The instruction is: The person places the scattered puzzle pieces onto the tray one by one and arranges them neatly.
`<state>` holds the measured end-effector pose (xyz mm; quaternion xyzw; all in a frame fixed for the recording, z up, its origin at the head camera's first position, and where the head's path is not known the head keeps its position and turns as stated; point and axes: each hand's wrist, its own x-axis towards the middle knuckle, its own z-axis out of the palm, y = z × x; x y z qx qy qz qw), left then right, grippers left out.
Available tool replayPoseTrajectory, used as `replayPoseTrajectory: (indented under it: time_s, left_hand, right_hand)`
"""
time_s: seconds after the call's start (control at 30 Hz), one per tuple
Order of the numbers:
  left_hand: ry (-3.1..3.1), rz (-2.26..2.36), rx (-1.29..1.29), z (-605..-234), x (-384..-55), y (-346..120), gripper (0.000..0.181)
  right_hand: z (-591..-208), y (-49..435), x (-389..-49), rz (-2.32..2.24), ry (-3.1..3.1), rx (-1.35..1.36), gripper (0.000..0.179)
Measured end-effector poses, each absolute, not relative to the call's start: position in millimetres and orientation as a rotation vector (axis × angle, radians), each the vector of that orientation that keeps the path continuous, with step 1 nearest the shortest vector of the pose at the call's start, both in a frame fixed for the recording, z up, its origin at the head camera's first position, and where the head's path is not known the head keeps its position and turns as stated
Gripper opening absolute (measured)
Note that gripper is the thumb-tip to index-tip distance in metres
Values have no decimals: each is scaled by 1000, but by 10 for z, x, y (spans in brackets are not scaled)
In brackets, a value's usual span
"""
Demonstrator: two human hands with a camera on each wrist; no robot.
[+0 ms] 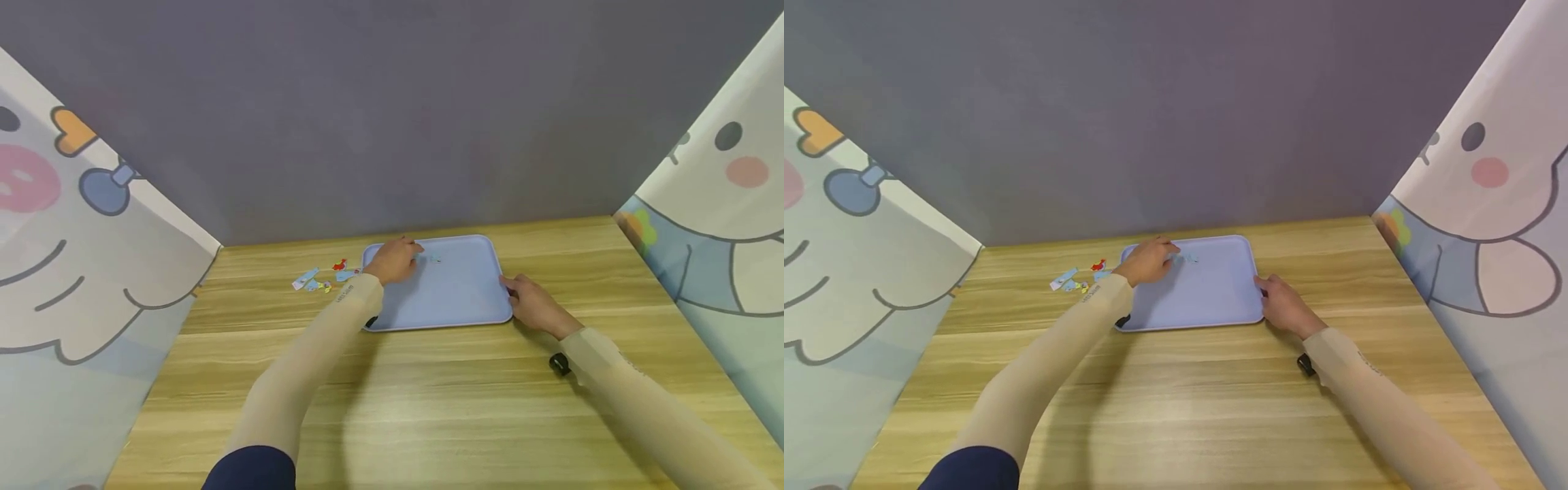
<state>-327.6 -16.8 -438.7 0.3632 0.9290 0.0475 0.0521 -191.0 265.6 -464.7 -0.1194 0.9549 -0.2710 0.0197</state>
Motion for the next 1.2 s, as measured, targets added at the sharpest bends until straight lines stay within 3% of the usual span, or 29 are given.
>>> replayPoseTrajectory:
  time_s: [0.27,0.77,1.2]
  left_hand:
    - [2926,264,1154,-4337,-3330,-601,31]
    - [3005,414,993,-4309,-3155,-1401,34]
    - [2905,473,645,-4364,-3075,-1972,45]
  right_hand:
    - [-4648,2668,-1913,-849,2962,-369,45]
    - [-4648,2676,-1903,-866,2941,-353,46]
    - [-4637,2672,-1899,-889,2924,-356,46]
